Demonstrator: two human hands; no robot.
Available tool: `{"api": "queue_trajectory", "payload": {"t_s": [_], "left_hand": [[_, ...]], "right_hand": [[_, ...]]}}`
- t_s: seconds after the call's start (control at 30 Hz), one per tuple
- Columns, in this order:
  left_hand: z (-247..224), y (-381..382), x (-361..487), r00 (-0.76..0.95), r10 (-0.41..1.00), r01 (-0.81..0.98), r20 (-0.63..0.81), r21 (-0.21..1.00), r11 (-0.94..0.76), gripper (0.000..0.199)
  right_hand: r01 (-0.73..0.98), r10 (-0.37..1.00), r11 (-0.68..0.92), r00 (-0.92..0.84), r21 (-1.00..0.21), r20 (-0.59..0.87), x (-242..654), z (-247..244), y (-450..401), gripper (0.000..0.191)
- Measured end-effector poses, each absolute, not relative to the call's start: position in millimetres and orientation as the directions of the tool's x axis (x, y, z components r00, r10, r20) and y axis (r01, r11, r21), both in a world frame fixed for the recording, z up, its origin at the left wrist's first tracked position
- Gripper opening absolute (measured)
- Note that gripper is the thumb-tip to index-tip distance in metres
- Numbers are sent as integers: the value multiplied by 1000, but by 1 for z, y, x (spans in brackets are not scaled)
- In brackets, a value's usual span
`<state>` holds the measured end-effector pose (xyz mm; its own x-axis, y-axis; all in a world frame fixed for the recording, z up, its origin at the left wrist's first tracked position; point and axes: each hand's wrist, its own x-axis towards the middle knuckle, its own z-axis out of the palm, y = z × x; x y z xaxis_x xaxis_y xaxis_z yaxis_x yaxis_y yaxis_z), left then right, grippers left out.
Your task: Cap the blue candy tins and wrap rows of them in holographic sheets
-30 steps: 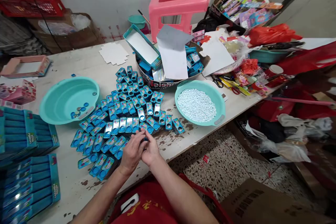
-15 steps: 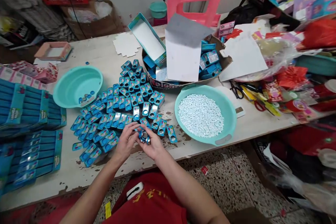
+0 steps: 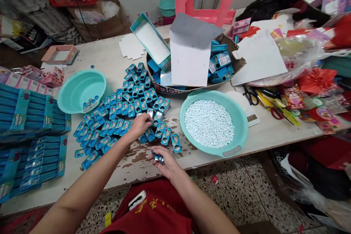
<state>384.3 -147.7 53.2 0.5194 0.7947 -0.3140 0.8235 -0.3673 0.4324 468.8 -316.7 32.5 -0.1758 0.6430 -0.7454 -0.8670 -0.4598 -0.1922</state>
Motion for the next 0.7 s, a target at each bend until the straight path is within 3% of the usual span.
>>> {"api": "queue_trajectory", "payload": {"t_s": [0.1, 0.23, 0.4, 0.47, 0.53, 0.63, 0.7], "left_hand": [[42, -124, 414, 500, 724, 865, -475, 241, -440, 21], [34, -114, 437, 437, 713, 888, -549, 137, -440, 47], [39, -114, 440, 430, 712, 880, -555, 83, -468, 52], [46, -120, 431, 490, 706, 860, -512, 153, -486, 47], [56, -133, 416, 640, 660, 768, -395, 353, -534, 38], [71, -164, 392, 888, 426, 421, -173, 679, -602, 35], [78, -187, 379, 955, 269, 269, -127, 755, -598, 38]], "right_hand": [[-854, 651, -446, -104, -268, -752, 480, 41, -314, 21], [-873, 691, -380, -50, -304, -721, 493, 46, -310, 30], [-955, 702, -235, -38, -181, -711, 505, 37, -301, 23], [-977, 684, -204, -94, -67, -723, 509, 33, -297, 20], [-983, 668, -184, -143, 24, -730, 512, 31, -295, 18], [-971, 662, -220, -217, 91, -718, 513, 29, -297, 16], [-947, 648, -304, -288, 108, -705, 510, 28, -302, 15]]}}
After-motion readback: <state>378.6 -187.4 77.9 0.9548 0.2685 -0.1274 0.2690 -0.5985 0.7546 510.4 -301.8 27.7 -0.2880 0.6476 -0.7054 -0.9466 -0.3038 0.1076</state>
